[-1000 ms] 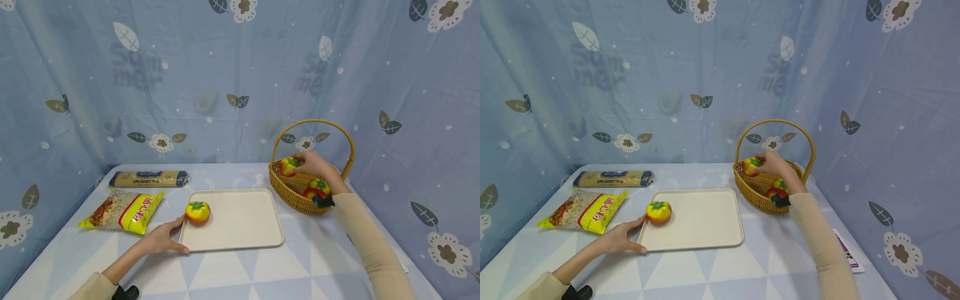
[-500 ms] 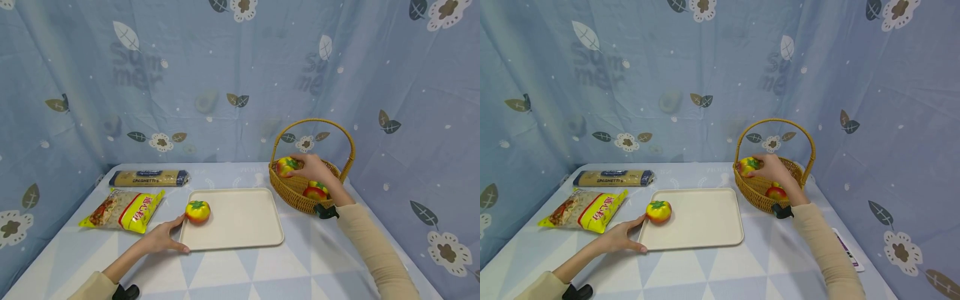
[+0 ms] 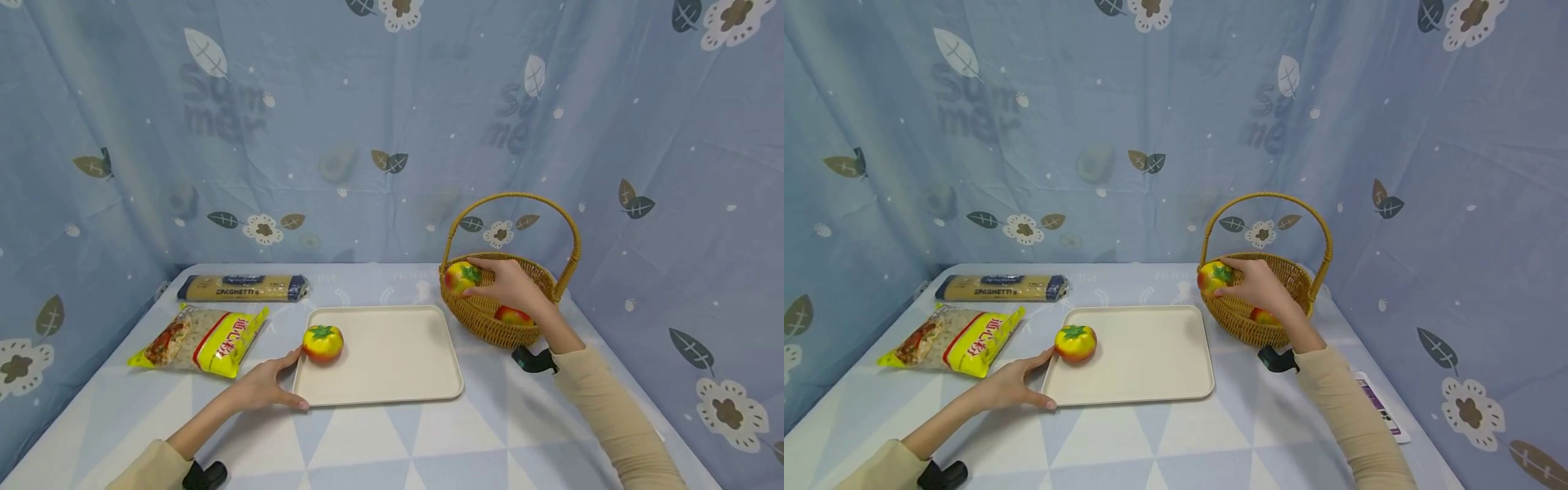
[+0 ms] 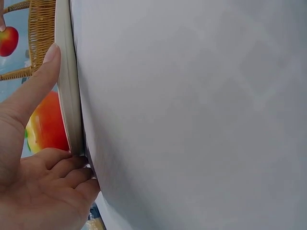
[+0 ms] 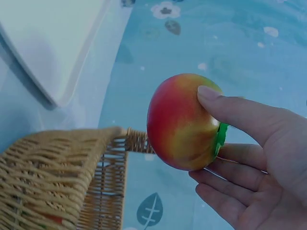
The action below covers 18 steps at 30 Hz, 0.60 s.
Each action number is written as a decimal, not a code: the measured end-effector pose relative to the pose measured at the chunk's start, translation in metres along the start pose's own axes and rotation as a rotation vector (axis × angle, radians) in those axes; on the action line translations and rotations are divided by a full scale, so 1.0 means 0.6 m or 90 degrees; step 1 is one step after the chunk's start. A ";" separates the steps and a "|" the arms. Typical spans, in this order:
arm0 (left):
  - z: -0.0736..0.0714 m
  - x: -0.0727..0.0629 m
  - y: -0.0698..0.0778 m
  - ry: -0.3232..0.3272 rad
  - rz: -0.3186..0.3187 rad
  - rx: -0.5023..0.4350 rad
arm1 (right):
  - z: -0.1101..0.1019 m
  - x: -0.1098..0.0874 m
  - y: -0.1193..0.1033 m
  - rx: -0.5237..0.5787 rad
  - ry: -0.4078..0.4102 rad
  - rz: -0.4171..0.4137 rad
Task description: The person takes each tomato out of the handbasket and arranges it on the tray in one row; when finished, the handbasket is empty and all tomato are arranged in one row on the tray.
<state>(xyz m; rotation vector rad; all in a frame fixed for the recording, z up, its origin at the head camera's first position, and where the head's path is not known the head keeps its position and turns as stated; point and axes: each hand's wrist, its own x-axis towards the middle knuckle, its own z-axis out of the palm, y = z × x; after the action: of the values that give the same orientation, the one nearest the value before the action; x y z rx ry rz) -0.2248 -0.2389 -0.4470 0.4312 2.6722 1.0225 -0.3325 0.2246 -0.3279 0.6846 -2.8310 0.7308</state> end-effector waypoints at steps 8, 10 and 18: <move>0.000 0.000 0.000 -0.002 -0.007 0.001 | 0.015 -0.014 -0.029 0.000 0.002 -0.043; 0.000 0.000 0.000 -0.002 -0.009 0.001 | 0.019 -0.016 -0.037 0.006 0.001 -0.050; 0.000 -0.001 0.001 -0.001 -0.002 0.002 | 0.037 -0.022 -0.062 0.012 -0.003 -0.090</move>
<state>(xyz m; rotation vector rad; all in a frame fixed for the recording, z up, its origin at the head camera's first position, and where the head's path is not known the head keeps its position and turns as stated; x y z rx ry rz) -0.2245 -0.2389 -0.4465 0.4283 2.6722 1.0179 -0.3041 0.1899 -0.3344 0.8786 -2.7487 0.7328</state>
